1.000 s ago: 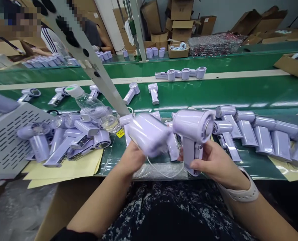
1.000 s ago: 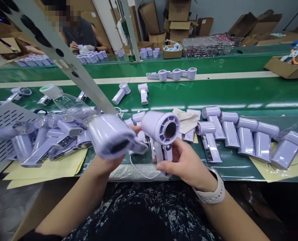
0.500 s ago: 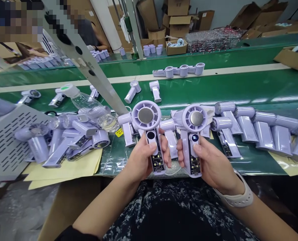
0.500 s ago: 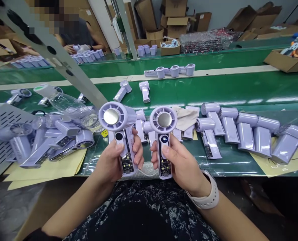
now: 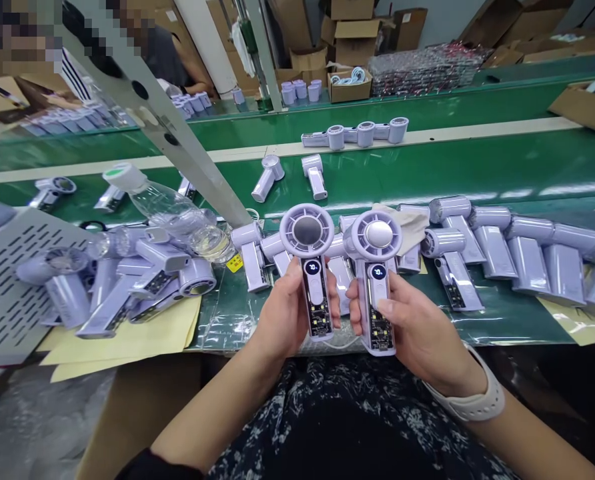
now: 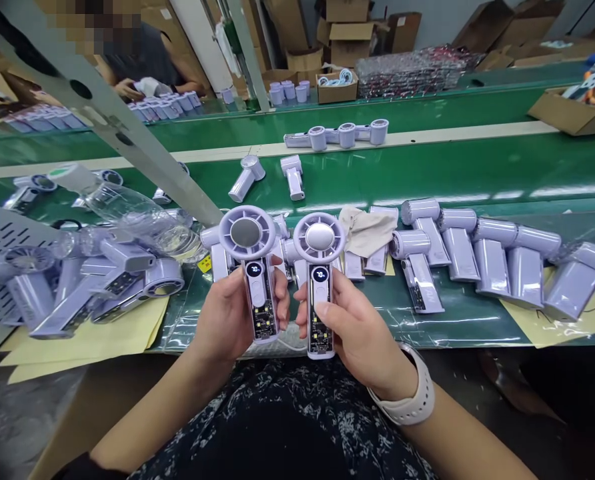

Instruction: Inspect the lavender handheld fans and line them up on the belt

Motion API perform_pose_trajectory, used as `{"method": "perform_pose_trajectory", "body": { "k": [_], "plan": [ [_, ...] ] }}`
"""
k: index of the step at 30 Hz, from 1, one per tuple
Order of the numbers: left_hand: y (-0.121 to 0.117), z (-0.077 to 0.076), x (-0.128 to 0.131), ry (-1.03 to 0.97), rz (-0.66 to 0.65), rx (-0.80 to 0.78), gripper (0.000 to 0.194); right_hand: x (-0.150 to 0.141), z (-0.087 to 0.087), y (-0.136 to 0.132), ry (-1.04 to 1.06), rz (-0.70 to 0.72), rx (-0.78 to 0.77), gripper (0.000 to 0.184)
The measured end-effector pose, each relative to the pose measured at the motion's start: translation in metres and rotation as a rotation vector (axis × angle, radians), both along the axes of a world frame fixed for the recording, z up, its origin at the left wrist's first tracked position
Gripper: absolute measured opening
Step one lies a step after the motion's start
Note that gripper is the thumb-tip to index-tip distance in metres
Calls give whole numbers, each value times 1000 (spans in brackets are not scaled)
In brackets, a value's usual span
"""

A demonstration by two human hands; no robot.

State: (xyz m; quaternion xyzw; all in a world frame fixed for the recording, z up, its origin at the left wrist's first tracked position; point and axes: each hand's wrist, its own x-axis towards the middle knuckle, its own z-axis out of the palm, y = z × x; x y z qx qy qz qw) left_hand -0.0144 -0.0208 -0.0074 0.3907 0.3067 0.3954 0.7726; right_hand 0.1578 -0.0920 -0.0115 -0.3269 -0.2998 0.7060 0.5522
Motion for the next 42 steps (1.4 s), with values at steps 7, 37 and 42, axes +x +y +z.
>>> {"method": "perform_pose_trajectory", "body": {
  "k": [7,37,42],
  "plan": [
    [-1,2,-16,-1,-100,82,46,3,0,3,24,-43,2,41],
    [10,-7,-9,-17,-189,-21,37,7,12,1,-2,-176,-72,27],
    [11,-5,-17,29,-175,83,43,14,8,5,-159,-294,-21,25]
  ]
}}
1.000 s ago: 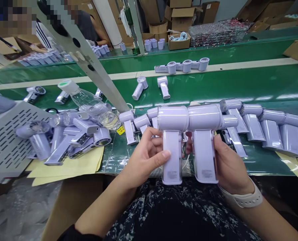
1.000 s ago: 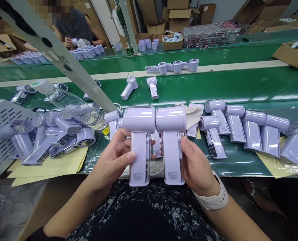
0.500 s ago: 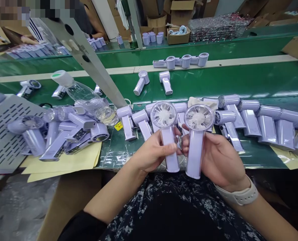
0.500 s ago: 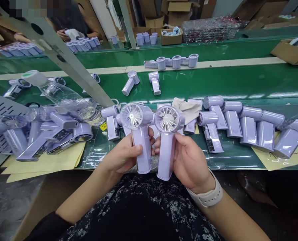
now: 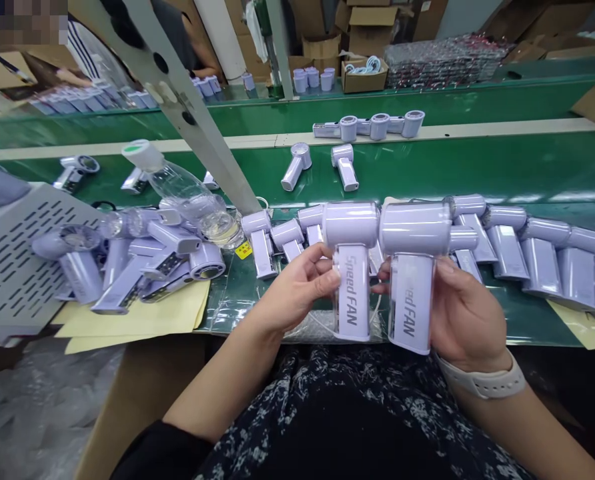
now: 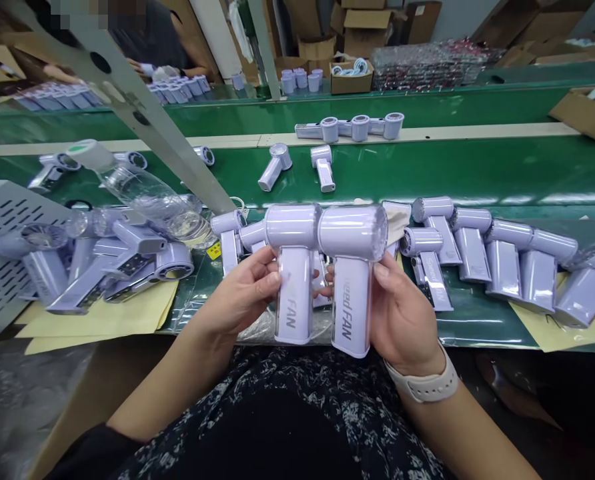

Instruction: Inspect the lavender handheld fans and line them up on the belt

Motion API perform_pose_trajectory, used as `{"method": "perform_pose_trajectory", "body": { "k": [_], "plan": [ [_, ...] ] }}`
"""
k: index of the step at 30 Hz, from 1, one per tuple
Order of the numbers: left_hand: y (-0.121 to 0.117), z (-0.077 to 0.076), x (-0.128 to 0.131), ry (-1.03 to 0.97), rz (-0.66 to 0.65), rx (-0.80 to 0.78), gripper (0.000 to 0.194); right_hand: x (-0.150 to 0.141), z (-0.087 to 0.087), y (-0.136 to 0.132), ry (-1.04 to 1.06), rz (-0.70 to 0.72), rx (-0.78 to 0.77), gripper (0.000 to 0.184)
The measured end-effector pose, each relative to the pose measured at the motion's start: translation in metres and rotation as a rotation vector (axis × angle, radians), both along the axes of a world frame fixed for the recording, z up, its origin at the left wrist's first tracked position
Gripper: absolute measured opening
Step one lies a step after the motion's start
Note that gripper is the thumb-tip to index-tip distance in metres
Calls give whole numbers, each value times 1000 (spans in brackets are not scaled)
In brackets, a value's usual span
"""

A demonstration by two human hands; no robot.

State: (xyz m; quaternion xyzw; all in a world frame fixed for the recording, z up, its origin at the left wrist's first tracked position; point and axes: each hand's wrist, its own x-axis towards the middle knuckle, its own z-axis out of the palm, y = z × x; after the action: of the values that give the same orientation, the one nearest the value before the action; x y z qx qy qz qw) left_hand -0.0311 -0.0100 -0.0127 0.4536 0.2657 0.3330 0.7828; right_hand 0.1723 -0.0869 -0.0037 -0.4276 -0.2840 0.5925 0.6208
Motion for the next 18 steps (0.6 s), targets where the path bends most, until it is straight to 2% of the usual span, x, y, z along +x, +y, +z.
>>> {"method": "perform_pose_trajectory", "body": {
  "k": [3,6,8,10,12,14,16,18],
  "plan": [
    [2,-5,1,-25,-47,22,48,-3,-1,4,1,-27,-5,33],
    [5,-7,0,-9,-55,45,50,-4,-2,6,65,25,-25,40],
    [5,-4,-2,32,-48,65,51,-2,-4,5,68,53,-20,38],
    [3,3,-4,109,-43,128,48,2,-5,2,-16,30,18,33],
    [-1,10,-5,220,12,299,40,8,-6,-5,-221,2,96,32],
    [-5,14,-3,285,139,546,31,13,-3,-14,-495,20,227,44],
    [-8,12,3,253,278,741,19,15,0,-22,-702,68,390,60],
    [-8,6,8,148,351,811,11,16,1,-25,-745,106,517,73]
  ]
}}
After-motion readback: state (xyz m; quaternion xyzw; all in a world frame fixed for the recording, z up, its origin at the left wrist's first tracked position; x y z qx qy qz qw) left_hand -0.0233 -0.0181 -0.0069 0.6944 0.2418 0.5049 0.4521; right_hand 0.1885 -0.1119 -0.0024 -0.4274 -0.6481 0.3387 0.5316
